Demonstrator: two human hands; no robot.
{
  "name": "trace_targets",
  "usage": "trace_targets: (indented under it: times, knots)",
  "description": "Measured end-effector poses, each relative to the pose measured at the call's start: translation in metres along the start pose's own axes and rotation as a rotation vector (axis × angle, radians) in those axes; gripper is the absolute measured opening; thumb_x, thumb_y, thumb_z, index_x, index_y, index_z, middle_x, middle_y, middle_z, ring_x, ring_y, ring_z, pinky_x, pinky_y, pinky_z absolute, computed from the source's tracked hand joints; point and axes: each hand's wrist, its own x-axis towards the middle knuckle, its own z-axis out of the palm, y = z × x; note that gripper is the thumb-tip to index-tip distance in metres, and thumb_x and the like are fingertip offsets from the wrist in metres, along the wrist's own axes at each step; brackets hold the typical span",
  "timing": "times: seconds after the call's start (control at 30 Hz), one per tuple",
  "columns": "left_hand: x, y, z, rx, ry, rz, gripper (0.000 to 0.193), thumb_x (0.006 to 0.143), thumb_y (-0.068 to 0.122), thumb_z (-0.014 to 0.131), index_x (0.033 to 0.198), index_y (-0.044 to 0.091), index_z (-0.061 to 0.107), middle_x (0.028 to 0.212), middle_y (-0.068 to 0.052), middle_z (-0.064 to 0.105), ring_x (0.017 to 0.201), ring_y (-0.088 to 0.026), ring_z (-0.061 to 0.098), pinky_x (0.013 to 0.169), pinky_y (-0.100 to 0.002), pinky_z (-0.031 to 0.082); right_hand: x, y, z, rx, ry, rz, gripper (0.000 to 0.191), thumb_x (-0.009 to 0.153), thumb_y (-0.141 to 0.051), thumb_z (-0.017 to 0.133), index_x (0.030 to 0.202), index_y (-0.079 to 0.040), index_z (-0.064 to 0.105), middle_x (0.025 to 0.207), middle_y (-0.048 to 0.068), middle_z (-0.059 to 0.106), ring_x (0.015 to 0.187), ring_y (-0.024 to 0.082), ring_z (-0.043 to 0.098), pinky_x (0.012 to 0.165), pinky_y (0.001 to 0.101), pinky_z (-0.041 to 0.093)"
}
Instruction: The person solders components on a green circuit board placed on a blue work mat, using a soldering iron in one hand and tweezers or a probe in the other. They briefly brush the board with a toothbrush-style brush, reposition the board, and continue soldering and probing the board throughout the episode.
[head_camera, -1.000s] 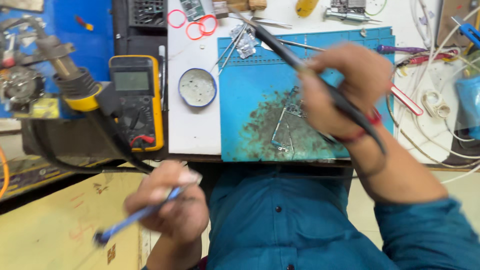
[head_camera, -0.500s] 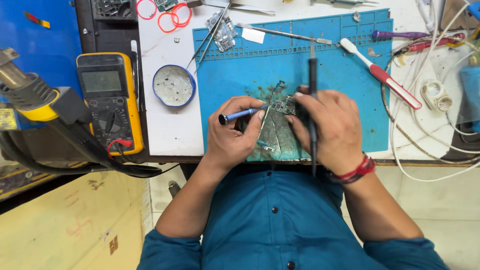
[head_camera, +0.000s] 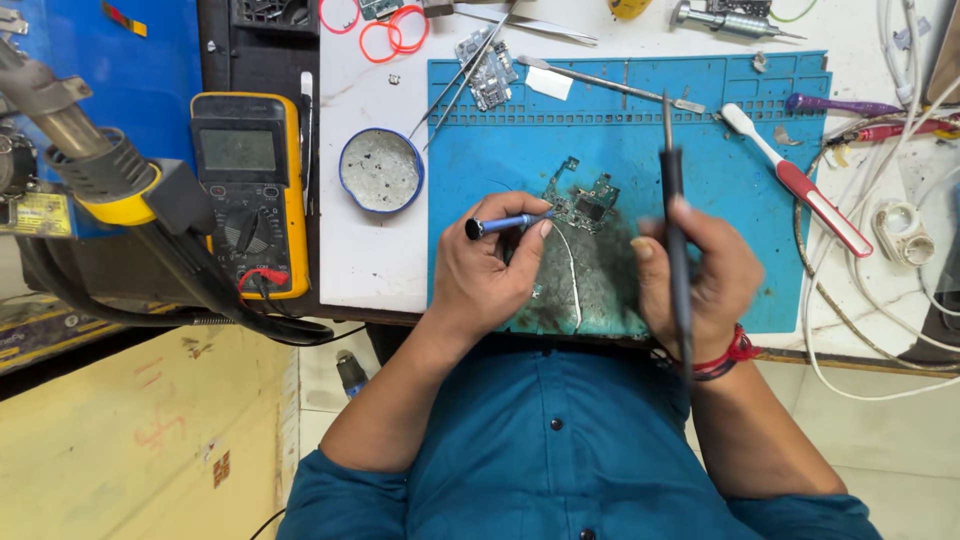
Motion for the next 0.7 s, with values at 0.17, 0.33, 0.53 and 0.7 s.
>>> trace_targets:
  times: [0.17,0.33,0.53,0.7]
  knots:
    - [0.001,-0.001,-0.003,0.026,-0.005,0.025,0.013,0.095,0.010,0.073,0.108,0.008,0.069,0.082,-0.003,0.069,0.063,-0.009,0.062,0.059,-0.027,0.051,-0.005,0.005,0.007,0.181,0.063,0.164,0.036,0.100,-0.013,0.072,0.129,-0.001,0.055,0.091,0.015,0.071,0.077,0.020,0.068,0.073,0.0275,0.053]
    - [0.003,-0.002,-0.006,0.065,-0.025,0.068,0.013,0.095,0.010,0.073,0.107,0.009,0.068,0.090,-0.006,0.073,0.066,-0.015,0.069,0.062,-0.029,0.055,0.010,-0.005,0.009,-0.048,-0.026,0.012,0.027,0.103,-0.014,0.076,0.119,0.004,0.065,0.094,0.016,0.072,0.079,0.024,0.071,0.073,0.0318,0.053]
    - [0.007,-0.003,-0.005,0.101,-0.023,0.118,0.012,0.095,0.008,0.073,0.106,0.009,0.067,0.095,-0.006,0.073,0.067,-0.018,0.068,0.062,-0.030,0.053,0.010,-0.006,0.005,-0.043,-0.053,-0.006,0.019,0.101,-0.020,0.071,0.105,-0.001,0.068,0.088,0.013,0.072,0.070,0.023,0.067,0.063,0.0300,0.051]
    - [0.008,-0.002,-0.002,0.123,-0.026,0.106,0.013,0.094,0.007,0.074,0.105,0.009,0.068,0.093,-0.006,0.072,0.064,-0.017,0.066,0.060,-0.030,0.052,0.008,-0.003,0.006,0.017,-0.099,-0.024,0.014,0.101,-0.015,0.066,0.100,-0.002,0.063,0.088,0.014,0.068,0.069,0.024,0.066,0.064,0.0316,0.050]
